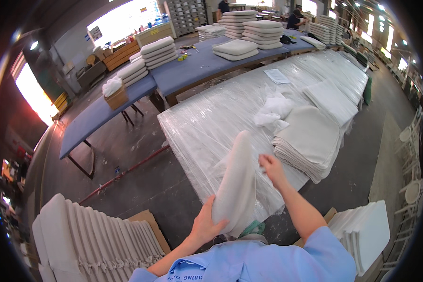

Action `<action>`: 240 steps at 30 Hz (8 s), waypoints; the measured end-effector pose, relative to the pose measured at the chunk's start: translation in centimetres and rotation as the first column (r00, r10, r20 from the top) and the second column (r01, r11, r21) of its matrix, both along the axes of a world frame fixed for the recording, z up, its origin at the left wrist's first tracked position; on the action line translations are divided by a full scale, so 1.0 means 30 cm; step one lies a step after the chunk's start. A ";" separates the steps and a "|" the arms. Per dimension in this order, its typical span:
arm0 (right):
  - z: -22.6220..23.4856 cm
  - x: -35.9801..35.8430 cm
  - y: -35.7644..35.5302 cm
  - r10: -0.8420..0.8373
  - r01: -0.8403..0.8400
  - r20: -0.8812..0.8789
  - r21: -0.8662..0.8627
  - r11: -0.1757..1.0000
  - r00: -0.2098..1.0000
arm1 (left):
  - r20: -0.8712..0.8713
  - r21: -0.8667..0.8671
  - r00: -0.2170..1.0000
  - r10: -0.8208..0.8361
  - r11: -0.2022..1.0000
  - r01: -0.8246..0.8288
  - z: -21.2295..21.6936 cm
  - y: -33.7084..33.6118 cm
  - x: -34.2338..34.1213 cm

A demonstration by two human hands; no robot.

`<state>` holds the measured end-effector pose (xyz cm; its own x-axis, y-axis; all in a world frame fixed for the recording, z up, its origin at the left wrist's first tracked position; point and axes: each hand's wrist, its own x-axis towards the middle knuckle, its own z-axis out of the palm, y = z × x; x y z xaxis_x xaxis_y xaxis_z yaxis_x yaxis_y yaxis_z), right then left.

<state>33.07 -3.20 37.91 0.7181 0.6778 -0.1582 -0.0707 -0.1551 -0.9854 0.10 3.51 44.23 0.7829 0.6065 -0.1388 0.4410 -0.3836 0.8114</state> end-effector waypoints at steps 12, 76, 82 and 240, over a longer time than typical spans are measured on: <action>0.042 0.296 0.338 0.055 -0.052 -0.015 0.144 0.988 0.998 | 0.309 -0.242 0.916 0.256 0.952 -0.185 -0.189 -0.189 -0.017; -0.744 -0.333 0.050 -0.110 -0.052 -0.131 -0.843 0.535 0.985 | -0.566 -0.151 0.824 0.024 0.980 -0.133 -0.943 0.177 0.442; -0.880 -0.391 0.045 -0.156 0.373 0.349 -0.739 0.561 0.924 | -0.293 0.057 0.947 0.131 0.991 -0.120 -1.037 0.126 0.438; 0.162 0.069 0.123 -0.184 -0.006 0.350 0.478 0.878 0.919 | 0.588 -0.513 0.793 0.158 0.831 0.215 -0.058 0.445 1.036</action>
